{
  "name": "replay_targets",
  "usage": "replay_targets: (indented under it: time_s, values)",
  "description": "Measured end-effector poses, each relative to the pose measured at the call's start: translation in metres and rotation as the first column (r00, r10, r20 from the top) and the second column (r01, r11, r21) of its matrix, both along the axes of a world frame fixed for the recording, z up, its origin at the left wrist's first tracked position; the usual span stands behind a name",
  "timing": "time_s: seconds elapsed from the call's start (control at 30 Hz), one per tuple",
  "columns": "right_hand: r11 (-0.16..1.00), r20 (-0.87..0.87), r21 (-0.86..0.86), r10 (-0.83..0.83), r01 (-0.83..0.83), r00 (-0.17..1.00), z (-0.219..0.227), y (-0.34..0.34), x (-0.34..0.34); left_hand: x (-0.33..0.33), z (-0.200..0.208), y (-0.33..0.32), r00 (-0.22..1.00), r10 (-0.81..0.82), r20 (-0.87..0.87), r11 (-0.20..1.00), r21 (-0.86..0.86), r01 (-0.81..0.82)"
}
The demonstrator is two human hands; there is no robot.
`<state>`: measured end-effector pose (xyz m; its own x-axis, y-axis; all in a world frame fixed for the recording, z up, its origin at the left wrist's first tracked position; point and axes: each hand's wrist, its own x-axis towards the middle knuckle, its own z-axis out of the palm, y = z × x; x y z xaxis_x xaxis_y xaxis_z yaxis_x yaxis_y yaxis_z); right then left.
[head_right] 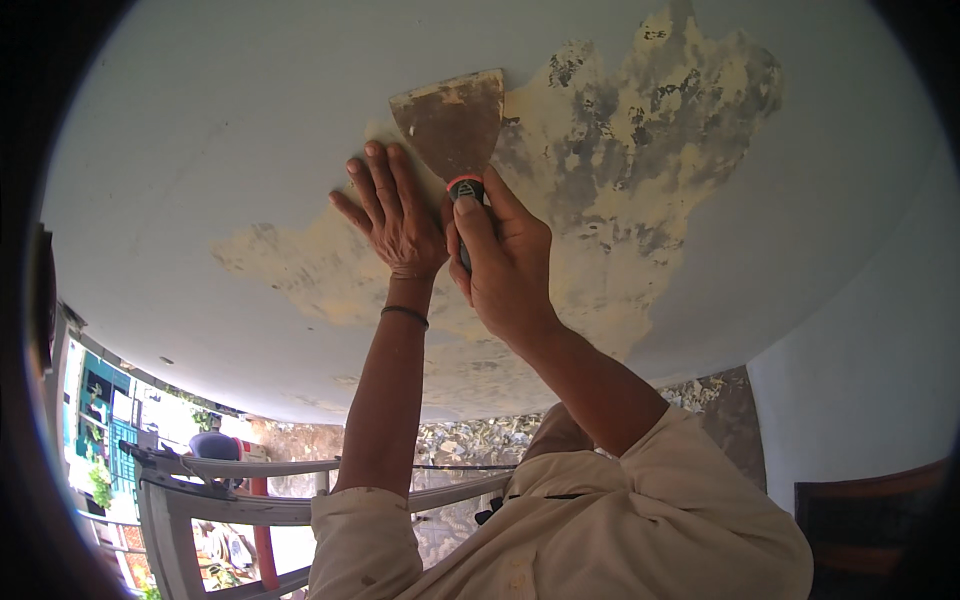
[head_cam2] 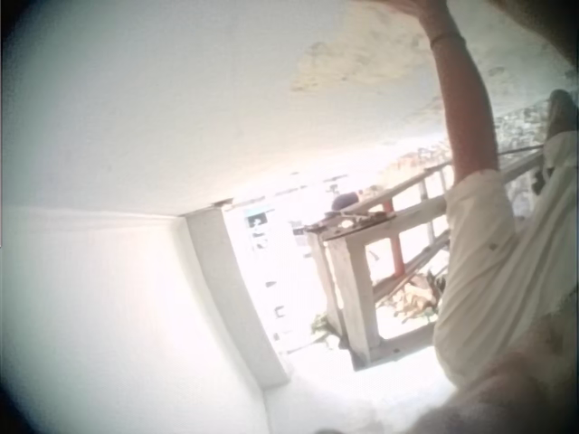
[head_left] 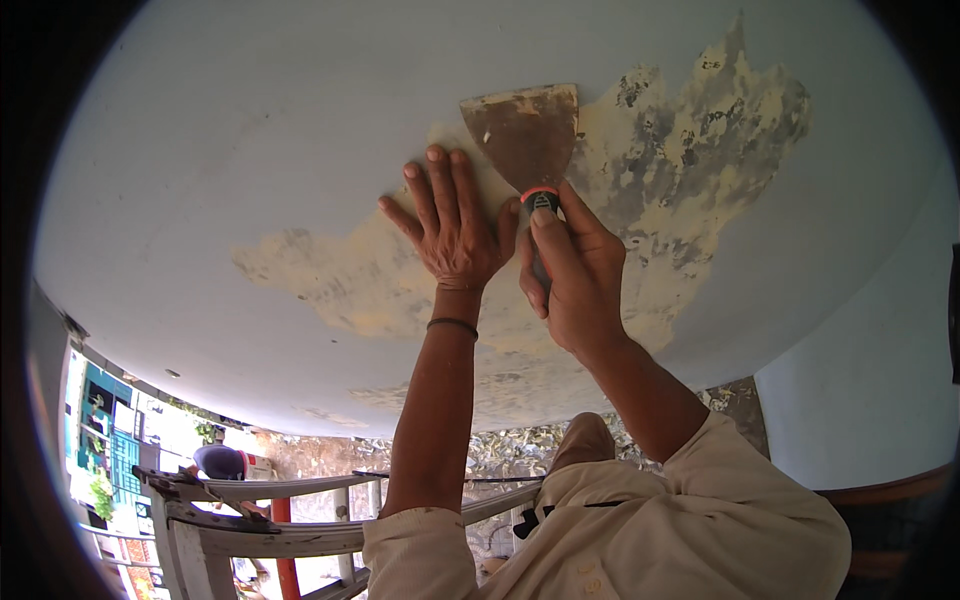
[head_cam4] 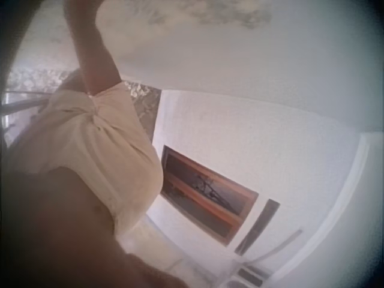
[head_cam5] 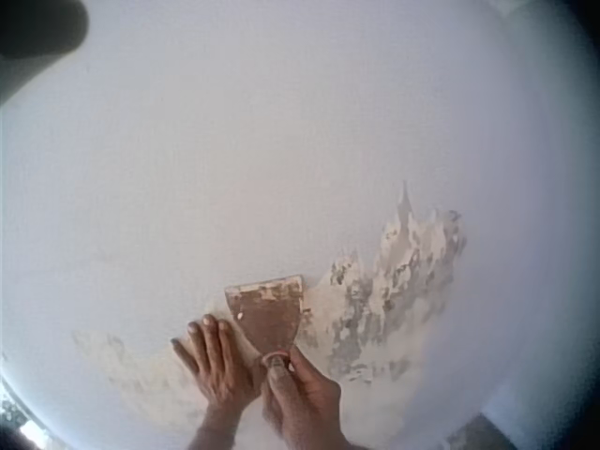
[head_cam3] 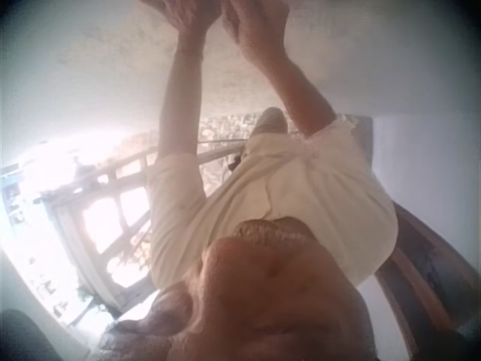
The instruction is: The person scrapes a ceiling surface using a hand scraper while standing on a ladder. The person repeatedly removes loose paint or plaster from the ceiling, occasionally pausing to reposition the ladder.
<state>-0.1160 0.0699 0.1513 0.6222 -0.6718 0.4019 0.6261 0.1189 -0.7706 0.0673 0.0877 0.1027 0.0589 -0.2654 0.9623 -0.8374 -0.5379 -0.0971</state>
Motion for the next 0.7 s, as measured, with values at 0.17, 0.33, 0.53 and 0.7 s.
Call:
replay_targets:
  time_s: [0.17,0.33,0.53,0.7]
  values:
    - [1.0,-0.074,-0.004,0.001,-0.001,0.997,-0.012,0.007,-0.009,0.001,0.002,0.003,1.0,0.001,-0.001,1.0,0.008,-0.001]
    - [0.999,-0.024,-0.027,0.04,-0.041,0.999,-0.011,0.004,-0.008,-0.001,0.0,0.0,1.0,-0.018,0.014,1.0,-0.017,0.018]
    - [0.993,-0.095,0.116,0.034,-0.023,0.995,-0.029,0.007,-0.023,0.003,0.002,0.001,0.999,-0.014,0.048,1.0,-0.006,0.014]
    - [0.999,0.005,0.033,0.035,-0.035,0.999,-0.01,-0.003,-0.007,0.002,0.0,-0.003,0.999,-0.025,0.022,1.0,-0.014,0.025]
